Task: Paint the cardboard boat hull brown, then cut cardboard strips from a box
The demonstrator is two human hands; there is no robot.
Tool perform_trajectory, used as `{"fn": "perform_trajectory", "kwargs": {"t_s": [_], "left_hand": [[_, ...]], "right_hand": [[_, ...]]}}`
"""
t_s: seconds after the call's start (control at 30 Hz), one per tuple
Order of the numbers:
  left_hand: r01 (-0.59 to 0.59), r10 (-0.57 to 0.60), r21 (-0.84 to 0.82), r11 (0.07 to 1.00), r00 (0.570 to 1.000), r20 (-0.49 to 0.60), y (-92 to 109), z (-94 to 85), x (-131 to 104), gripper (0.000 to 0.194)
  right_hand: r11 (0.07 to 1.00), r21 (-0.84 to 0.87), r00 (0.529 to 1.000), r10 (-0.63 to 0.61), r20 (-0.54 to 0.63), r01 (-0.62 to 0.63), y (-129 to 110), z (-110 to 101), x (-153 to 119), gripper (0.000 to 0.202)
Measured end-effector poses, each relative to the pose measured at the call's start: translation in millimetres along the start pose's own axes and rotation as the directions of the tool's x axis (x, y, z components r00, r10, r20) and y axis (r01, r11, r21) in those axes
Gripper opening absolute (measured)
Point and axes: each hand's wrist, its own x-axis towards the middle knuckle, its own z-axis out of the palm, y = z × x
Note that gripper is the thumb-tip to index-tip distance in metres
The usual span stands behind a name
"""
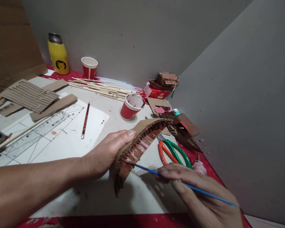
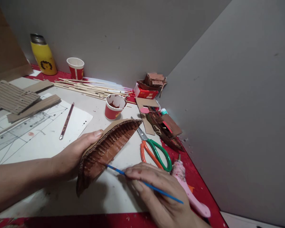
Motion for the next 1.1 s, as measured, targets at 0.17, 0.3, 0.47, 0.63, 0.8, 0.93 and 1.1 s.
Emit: {"fn": "perform_trajectory", "kwargs": {"t_s": [0.17, 0.3, 0.47, 0.63, 0.8, 0.93, 1.1], "left_hand": [[-0.006, 0.006, 0.016, 1.0, 1.0, -0.001, -0.4, -0.9, 0.5, 0.037], [-0.004, 0.004, 0.023, 1.0, 1.0, 0.009, -1.9, -2.2, 1.0, 0.039], [-0.019, 0.019, 0.011, 1.0, 0.999, 0.049, -3.3, -3.5, 1.9, 0.04], [-0.001, 0.002, -0.016, 1.0, 0.998, 0.061, -5.5, -5.0, 2.1, 0.04], [0.037, -0.033, -0.064, 0.997, 0.998, 0.062, -5.5, -5.3, 1.1, 0.04], [0.031, -0.027, -0.088, 0.996, 0.998, 0.049, -5.2, -4.8, 2.3, 0.037], [0.048, -0.047, -0.085, 0.995, 0.999, 0.014, -3.8, -3.4, 2.2, 0.037]], "right_hand": [[1.0, 0.006, 0.999, -0.025, 0.047, 0.024, 3.4, 0.4, -1.2, 0.037], [0.997, -0.069, 0.992, 0.005, -0.127, -0.014, 2.0, 2.2, -6.3, 0.039], [0.973, -0.157, 0.922, 0.103, -0.374, -0.172, -4.4, 1.3, -9.9, 0.024], [0.897, -0.201, 0.763, 0.195, -0.617, -0.392, -11.8, 7.9, -9.6, 0.013], [0.884, -0.273, 0.801, 0.165, -0.576, -0.379, -20.0, 12.1, -8.8, 0.016], [0.84, -0.308, 0.784, 0.201, -0.587, -0.446, -20.6, 9.9, -7.1, 0.015], [0.92, -0.343, 0.944, 0.074, -0.323, -0.19, -2.9, 3.5, -10.9, 0.027]]}}
